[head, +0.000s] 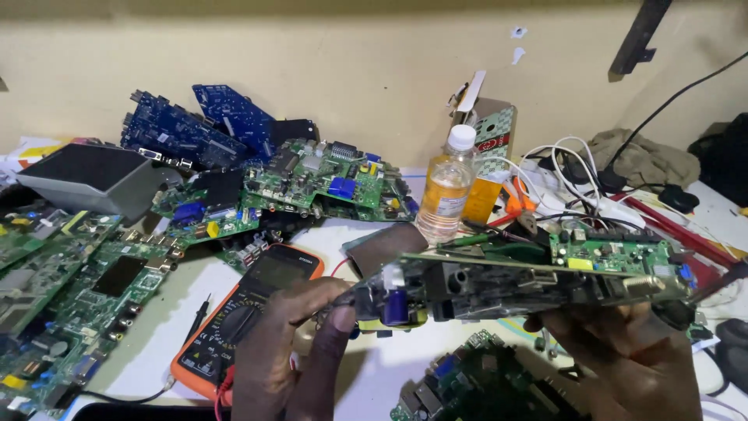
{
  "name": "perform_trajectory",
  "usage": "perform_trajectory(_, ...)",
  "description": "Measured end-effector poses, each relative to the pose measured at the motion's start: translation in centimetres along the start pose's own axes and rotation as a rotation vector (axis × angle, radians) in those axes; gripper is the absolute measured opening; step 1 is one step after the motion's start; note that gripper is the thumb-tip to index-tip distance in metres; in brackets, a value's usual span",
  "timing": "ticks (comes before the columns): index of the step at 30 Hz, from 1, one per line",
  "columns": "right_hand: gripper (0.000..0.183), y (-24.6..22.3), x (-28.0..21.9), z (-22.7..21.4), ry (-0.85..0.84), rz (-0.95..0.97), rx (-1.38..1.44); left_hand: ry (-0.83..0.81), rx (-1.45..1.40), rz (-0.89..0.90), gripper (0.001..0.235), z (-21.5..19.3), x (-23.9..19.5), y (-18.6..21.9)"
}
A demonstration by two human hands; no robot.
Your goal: The person uses a soldering iron and solder to work on several circuit boards. They pick up different boards, flip them over, and apply solder to specific points on the backside of the boards.
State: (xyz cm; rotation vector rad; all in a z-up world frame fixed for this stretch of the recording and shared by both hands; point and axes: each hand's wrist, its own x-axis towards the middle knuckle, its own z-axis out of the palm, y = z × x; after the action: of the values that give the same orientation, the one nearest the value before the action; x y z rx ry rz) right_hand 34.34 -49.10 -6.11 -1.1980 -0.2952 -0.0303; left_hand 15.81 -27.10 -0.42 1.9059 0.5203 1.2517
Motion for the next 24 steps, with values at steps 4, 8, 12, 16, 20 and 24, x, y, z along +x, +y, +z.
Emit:
perform_trajectory(4,0.052,-0.8,0.0,1.7,0.026,0.016,-0.056,0.041,-0.065,0.132,0.024,0.3,-0.2,1.0)
perform_trajectory(8,0.052,-2.1,0.4,2.5,0.027,0.213,-0.102,0.102,0.007,0.128,0.029,-0.5,0.0,3.8)
perform_trajectory(12,0.046,-1.8,0.9,2.6,-0.262,0.243,0.097,-0.030,-0.011,-0.191,0.034,-1.7,-0.8,3.6)
perform_trajectory(16,0.043,0.1,1.9,0.9,-0.316,0.299,0.093,-0.158,-0.034,-0.344,0.048,-2.8,-0.7,3.0)
perform_trajectory(20,0.040,0.8,2.0,0.5,-0.393,0.322,0.184,-0.146,-0.214,-0.095,0.044,-2.8,-0.4,3.7)
perform_trajectory(24,0.041,0.8,2.0,0.4,-0.381,0.357,0.158,-0.241,-0.328,-0.092,0.049,-3.1,-0.4,4.1)
